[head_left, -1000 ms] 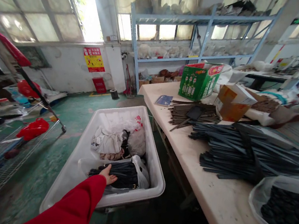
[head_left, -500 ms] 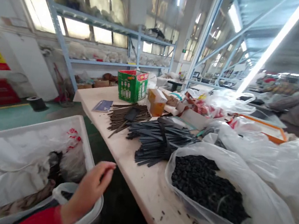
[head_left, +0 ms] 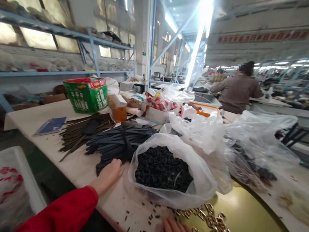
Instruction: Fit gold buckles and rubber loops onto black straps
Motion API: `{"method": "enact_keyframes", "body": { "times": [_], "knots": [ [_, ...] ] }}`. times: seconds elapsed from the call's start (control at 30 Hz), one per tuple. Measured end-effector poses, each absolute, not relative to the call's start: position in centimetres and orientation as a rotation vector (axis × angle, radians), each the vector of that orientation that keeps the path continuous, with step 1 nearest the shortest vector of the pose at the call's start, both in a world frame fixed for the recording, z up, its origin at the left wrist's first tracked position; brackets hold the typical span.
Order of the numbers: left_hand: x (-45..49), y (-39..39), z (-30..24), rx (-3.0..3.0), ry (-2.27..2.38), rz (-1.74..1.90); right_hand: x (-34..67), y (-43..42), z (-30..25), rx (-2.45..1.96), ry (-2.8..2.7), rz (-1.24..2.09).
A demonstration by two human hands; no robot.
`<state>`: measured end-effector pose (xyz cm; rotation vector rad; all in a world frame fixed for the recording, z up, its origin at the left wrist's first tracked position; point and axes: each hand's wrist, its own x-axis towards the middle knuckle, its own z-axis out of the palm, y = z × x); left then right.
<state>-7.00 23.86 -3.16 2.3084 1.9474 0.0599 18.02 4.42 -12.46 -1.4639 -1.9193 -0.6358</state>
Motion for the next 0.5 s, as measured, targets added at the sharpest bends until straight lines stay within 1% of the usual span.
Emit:
{"method": "enact_keyframes", "body": {
  "times": [0.23,0.33,0.5],
  "knots": [
    [-7.1,22.9,-2.5,2.280,1.974,0.008,18.0,3.0,-9.2,-1.513,-1.897,-0.343],
    [-7.3,22.4,-1.7,2.275,2.032,0.068,17.4,2.4,-8.8,-1.587,-1.844,-0.202],
    [-7.4,21.8,-0.3,2.152,1.974,0.026,17.2,2.1,-8.8,-1.660,-1.817,-0.046]
  ]
}}
